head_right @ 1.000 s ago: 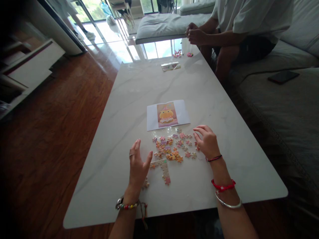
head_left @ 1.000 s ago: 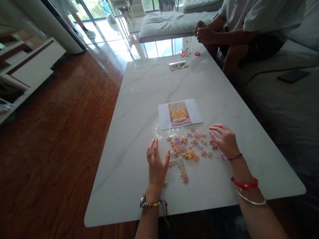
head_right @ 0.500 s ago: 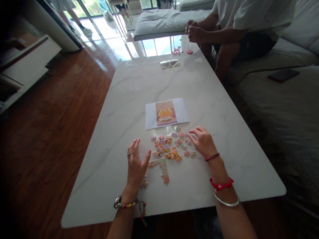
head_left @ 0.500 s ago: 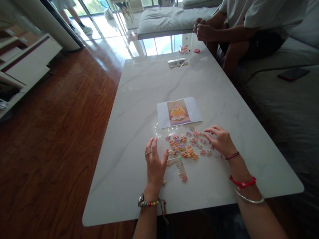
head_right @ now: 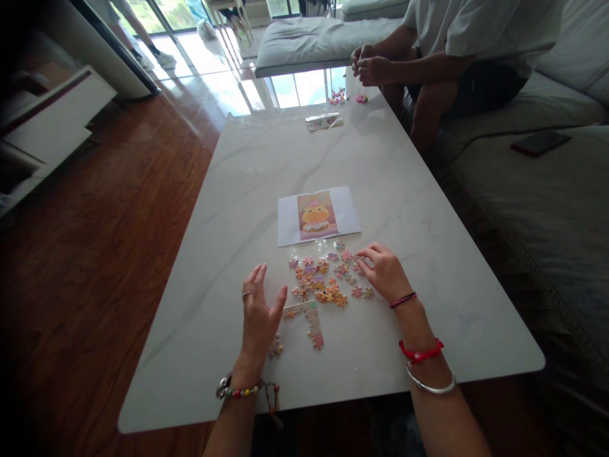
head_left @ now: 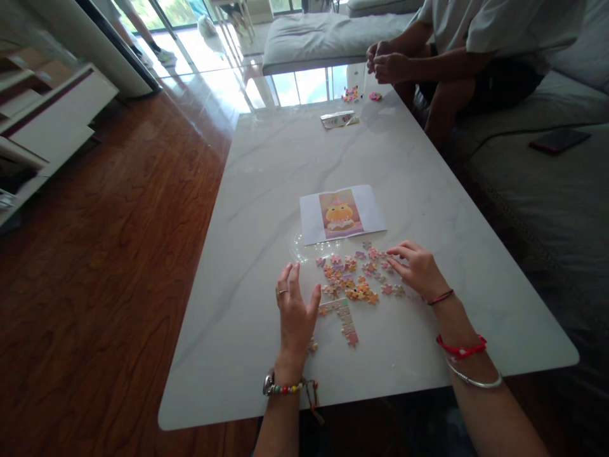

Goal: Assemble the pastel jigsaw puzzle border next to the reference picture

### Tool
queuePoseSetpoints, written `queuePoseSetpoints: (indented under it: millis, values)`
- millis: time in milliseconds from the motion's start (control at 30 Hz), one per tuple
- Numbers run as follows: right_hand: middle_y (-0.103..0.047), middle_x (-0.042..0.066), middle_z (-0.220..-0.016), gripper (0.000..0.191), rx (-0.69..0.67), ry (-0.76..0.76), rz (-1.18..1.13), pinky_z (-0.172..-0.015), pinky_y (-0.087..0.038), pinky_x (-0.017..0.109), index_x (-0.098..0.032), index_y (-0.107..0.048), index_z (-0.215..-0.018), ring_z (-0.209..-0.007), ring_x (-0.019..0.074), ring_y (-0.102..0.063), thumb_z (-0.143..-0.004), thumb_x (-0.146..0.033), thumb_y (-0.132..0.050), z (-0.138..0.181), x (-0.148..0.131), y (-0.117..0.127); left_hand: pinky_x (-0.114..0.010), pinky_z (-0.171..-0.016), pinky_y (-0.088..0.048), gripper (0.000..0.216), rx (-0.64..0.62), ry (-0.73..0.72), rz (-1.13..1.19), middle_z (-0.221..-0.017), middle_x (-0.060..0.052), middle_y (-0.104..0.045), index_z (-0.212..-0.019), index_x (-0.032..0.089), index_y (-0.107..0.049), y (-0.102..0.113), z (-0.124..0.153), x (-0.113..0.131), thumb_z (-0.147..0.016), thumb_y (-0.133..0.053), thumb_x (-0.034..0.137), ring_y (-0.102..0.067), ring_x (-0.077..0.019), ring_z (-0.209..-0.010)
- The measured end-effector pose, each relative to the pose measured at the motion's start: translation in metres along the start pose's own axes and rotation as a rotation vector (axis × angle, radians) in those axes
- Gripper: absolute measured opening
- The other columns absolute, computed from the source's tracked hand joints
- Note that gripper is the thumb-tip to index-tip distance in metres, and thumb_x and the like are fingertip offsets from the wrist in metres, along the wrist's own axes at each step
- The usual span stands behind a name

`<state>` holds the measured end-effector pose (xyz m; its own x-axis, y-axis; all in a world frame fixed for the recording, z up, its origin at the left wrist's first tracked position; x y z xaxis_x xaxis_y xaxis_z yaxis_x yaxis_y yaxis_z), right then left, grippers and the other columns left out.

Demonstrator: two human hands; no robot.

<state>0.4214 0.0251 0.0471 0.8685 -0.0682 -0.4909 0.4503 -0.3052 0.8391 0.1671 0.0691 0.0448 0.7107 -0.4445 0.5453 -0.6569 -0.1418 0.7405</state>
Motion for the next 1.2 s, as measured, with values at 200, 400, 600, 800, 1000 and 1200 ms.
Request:
queuePoseSetpoints:
  millis: [200, 400, 600, 800, 1000, 1200]
  values:
    - [-0.06, 0.004, -0.082, 0.016, -0.003, -0.012, 0.008, -0.069, -0.044, 0.027, -0.018, -0.063, -0.082, -0.072, 0.0148, -0.057, -0.078, -0.027, -0.05, 0.001, 0.002, -0.002, -0.045, -0.1, -0.03, 0.055, -0.004, 0.003, 0.008, -0.124, -0.015, -0.04, -0.127, 0.016, -0.032, 0.001, 0.001, 0.0, -0.078, -0.051, 0.032, -0.035, -0.0246, -0.12]
    - [-0.06, 0.005, -0.084, 0.017, -0.029, -0.003, 0.034, -0.07, -0.043, 0.028, -0.019, -0.062, -0.085, -0.077, 0.0164, -0.056, -0.078, -0.026, -0.048, 0.002, 0.002, -0.009, -0.045, -0.1, -0.03, 0.055, -0.001, 0.003, 0.005, -0.125, -0.015, -0.04, -0.127, 0.017, -0.032, 0.002, 0.001, 0.0, -0.078, -0.051, 0.032, -0.034, -0.0247, -0.12]
    - [-0.059, 0.006, -0.085, 0.017, -0.048, -0.001, 0.027, -0.072, -0.043, 0.029, -0.018, -0.062, -0.086, -0.078, 0.0169, -0.056, -0.078, -0.024, -0.048, 0.001, 0.0, -0.011, -0.045, -0.1, -0.03, 0.054, 0.006, 0.004, 0.007, -0.124, -0.015, -0.04, -0.126, 0.017, -0.032, 0.004, 0.001, -0.002, -0.078, -0.051, 0.033, -0.035, -0.025, -0.119]
    - [-0.059, 0.005, -0.085, 0.018, -0.06, -0.002, 0.017, -0.073, -0.043, 0.029, -0.019, -0.062, -0.087, -0.079, 0.0168, -0.056, -0.078, -0.025, -0.048, 0.001, 0.0, -0.011, -0.045, -0.099, -0.031, 0.054, 0.016, 0.001, 0.011, -0.124, -0.015, -0.04, -0.126, 0.018, -0.032, 0.004, 0.001, 0.0, -0.078, -0.051, 0.033, -0.036, -0.0252, -0.119]
    - [-0.059, 0.005, -0.084, 0.018, -0.055, -0.005, 0.021, -0.072, -0.043, 0.028, -0.019, -0.062, -0.087, -0.079, 0.0168, -0.056, -0.079, -0.025, -0.048, 0.001, 0.001, -0.011, -0.045, -0.1, -0.03, 0.054, 0.001, 0.007, 0.013, -0.124, -0.015, -0.04, -0.126, 0.017, -0.032, 0.001, 0.001, 0.0, -0.078, -0.051, 0.033, -0.035, -0.0253, -0.119]
    - [-0.059, 0.005, -0.085, 0.018, -0.042, 0.001, 0.005, -0.072, -0.043, 0.028, -0.018, -0.062, -0.087, -0.077, 0.0163, -0.056, -0.079, -0.025, -0.047, 0.0, 0.001, -0.01, -0.043, -0.099, -0.03, 0.054, 0.004, -0.005, -0.003, -0.123, -0.016, -0.041, -0.126, 0.014, -0.033, -0.001, 0.0, -0.001, -0.078, -0.051, 0.032, -0.036, -0.0248, -0.119]
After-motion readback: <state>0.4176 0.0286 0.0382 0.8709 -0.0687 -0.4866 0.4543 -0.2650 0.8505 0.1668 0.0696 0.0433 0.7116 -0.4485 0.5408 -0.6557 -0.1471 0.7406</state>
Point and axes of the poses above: each hand's wrist, its own z-axis away from the middle knuckle, its own y-axis out of the back of the hand, x = y × z, the point moved 6 cm from there along -z, towards the middle knuckle
